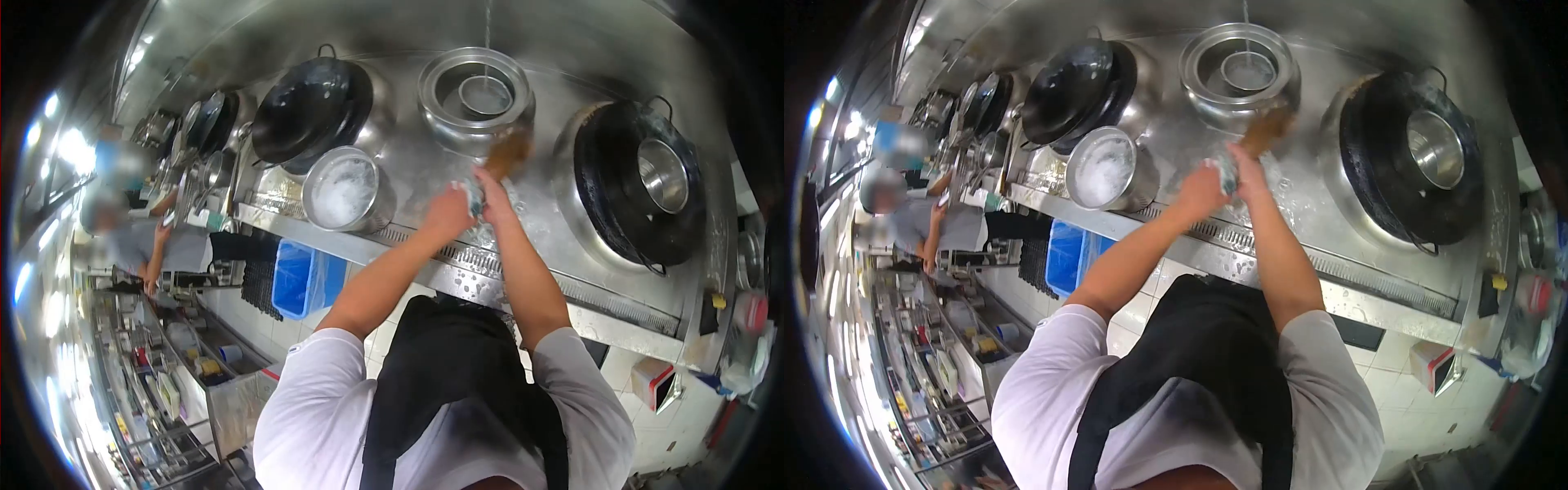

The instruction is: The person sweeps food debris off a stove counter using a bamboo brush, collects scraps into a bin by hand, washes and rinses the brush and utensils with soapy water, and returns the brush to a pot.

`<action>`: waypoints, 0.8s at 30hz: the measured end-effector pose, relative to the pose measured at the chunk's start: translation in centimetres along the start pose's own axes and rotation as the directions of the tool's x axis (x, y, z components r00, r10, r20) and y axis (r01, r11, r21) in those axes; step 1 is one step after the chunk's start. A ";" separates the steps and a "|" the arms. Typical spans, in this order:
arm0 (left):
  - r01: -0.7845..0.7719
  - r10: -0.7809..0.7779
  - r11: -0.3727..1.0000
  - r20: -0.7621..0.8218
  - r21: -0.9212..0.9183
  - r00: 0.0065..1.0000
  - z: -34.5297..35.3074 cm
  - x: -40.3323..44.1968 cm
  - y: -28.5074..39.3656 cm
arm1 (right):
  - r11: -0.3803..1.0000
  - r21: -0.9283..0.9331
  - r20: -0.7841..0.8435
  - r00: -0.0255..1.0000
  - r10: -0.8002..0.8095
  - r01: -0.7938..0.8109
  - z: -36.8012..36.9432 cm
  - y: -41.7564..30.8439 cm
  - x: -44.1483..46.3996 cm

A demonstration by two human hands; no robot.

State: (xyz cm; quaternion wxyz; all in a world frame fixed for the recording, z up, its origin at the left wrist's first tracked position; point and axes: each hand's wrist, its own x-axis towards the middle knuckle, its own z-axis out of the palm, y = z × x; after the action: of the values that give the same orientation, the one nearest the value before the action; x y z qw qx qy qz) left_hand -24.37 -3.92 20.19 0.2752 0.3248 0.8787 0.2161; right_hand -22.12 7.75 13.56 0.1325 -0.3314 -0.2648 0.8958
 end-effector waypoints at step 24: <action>-0.419 -0.193 0.496 0.567 0.761 0.801 -10.1 5.9 -32.0 | 0.992 0.050 -0.240 0.966 -0.099 0.114 -9.4 3.8 -3.1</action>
State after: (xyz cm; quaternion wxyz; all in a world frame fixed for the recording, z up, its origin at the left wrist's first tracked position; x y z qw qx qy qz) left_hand -48.93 -24.12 7.90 0.3164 0.5271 0.7102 -0.3429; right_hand -13.79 6.94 7.01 0.2215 -0.4167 -0.2361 0.8494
